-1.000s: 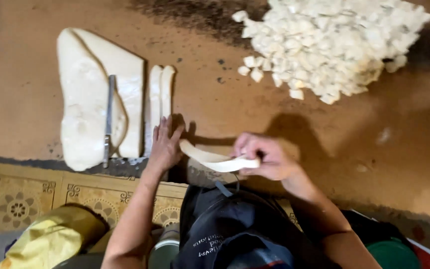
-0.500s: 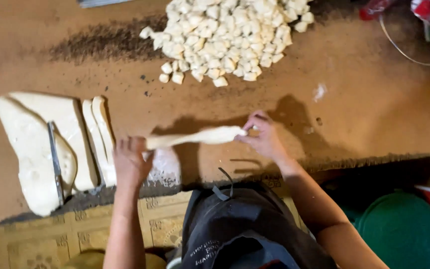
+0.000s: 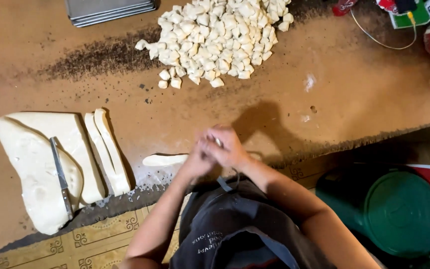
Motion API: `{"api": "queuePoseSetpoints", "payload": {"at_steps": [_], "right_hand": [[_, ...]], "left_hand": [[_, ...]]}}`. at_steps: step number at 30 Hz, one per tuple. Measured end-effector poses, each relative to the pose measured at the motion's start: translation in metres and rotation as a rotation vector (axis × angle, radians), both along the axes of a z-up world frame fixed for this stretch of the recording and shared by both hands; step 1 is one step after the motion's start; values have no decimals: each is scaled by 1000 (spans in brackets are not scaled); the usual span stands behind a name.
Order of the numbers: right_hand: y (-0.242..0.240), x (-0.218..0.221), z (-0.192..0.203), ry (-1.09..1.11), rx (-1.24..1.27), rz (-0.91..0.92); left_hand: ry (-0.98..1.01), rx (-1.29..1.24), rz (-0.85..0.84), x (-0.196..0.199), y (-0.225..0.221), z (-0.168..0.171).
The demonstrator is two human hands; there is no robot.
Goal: Cutting dough into strips with a knife and then tearing them into small pieces by hand in a bakery production area.
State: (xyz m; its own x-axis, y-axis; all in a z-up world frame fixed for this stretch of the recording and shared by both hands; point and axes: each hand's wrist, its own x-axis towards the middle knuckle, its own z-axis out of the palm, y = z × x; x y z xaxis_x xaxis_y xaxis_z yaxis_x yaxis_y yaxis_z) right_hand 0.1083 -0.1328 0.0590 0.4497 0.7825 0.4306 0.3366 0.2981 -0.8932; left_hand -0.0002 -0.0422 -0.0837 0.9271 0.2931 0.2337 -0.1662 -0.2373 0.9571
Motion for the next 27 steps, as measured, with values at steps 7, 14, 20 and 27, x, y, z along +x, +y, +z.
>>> {"api": "queuePoseSetpoints", "payload": {"at_steps": [7, 14, 20, 27], "right_hand": [[15, 29, 34, -781, -139, -181], [10, 19, 17, -692, -63, -105], [6, 28, -81, -371, -238, -169], [12, 55, -29, 390, -952, -189]], "left_hand": [[117, 24, 201, -5, 26, 155], [139, 267, 168, -8, 33, 135], [263, 297, 237, -1, 10, 60], [149, 188, 264, -16, -13, 123]]}}
